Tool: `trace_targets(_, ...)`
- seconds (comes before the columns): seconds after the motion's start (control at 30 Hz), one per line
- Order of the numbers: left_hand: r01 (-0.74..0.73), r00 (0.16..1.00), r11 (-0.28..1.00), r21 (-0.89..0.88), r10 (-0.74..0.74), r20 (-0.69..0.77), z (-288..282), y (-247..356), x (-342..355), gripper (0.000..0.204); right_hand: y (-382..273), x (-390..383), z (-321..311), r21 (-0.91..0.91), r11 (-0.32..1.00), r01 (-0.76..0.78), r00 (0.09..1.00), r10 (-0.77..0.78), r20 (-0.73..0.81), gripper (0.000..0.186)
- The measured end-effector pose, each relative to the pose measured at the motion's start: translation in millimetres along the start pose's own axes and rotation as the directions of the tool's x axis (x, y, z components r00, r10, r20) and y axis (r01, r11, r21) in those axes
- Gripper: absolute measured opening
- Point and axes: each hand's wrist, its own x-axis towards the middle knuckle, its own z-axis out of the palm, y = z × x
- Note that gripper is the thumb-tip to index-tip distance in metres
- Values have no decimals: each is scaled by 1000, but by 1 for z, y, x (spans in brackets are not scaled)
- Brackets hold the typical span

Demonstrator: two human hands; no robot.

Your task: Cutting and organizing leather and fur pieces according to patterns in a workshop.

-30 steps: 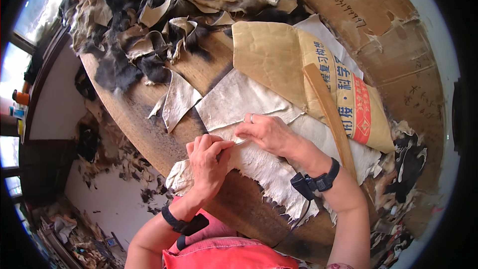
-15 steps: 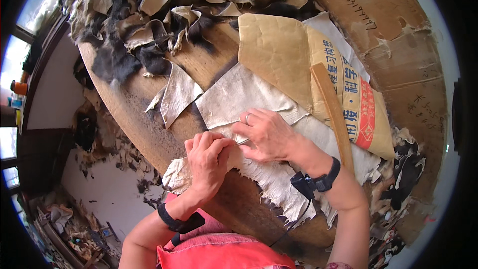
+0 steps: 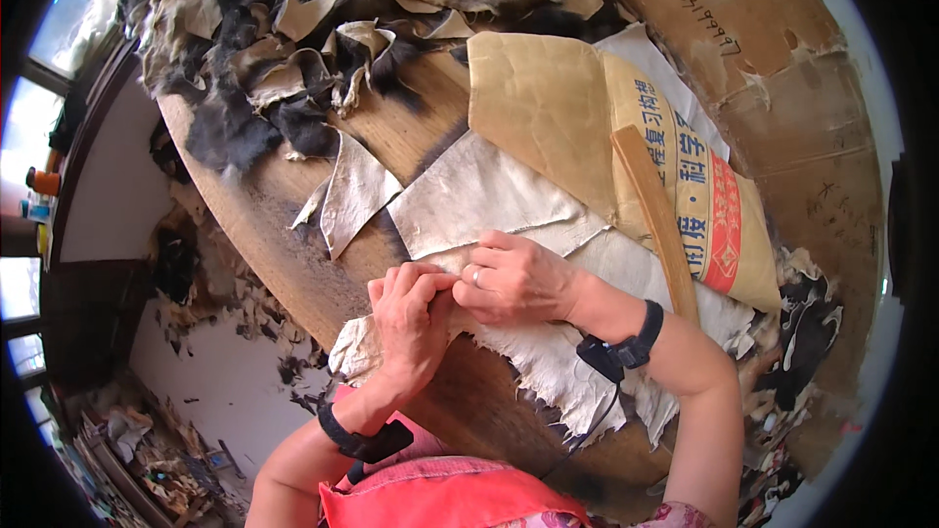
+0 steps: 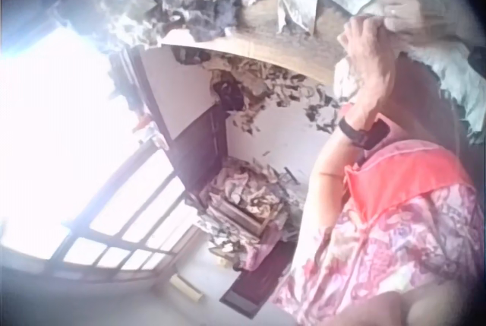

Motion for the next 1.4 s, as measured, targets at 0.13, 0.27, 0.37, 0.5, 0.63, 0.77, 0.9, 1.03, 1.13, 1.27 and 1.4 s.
trace_targets(0.13, 46, 998, 998, -51, -44, 36, -5, 2, 0, 14, -10, -6, 4, -199, 978, 63, 970, -107, -219, 17)
trace_targets(0.27, 27, 999, 999, -19, -26, 29, -3, 0, -1, 14, -18, -5, 6, -191, 975, 114, 960, -157, -233, 13)
trace_targets(0.37, -19, 998, 999, -47, 21, 53, -4, 0, -2, 22, -47, 2, -7, -61, 997, 55, 945, -72, -318, 14)
trace_targets(0.5, 13, 999, 1000, -17, -13, 38, -3, -1, -2, 27, -107, -6, -20, 754, 596, -276, 805, 572, -157, 26)
trace_targets(0.63, 12, 1000, 999, -41, -11, 12, -5, 1, -2, 35, -119, -29, -77, 600, 564, -567, 694, 720, -22, 25)
trace_targets(0.77, 27, 999, 998, -50, -25, 32, -11, 6, -1, 35, -139, -43, -87, -178, 550, -816, 577, 789, -210, 15)
trace_targets(0.9, -15, 1000, 1000, -14, 15, 22, -19, 3, -4, 37, -173, -27, -97, 463, 643, -610, 746, 663, 62, 12)
trace_targets(1.03, -101, 993, 994, 31, 99, 63, -25, -1, -4, 41, -177, -7, -87, 840, 432, -328, 897, 422, 133, 12)
trace_targets(1.13, -108, 990, 994, 31, 105, 95, -29, -3, -2, 39, -175, 6, -81, 952, 216, -215, 961, 221, 167, 9)
trace_targets(1.27, -100, 986, 995, 1, 99, 137, -35, -6, 3, 34, -142, 40, -74, 960, -117, -254, 884, -431, 181, 30)
trace_targets(1.4, -142, 952, 960, -242, 199, 231, -44, -6, 14, 16, -156, 32, -58, 994, 105, 14, 974, 224, -38, 14)
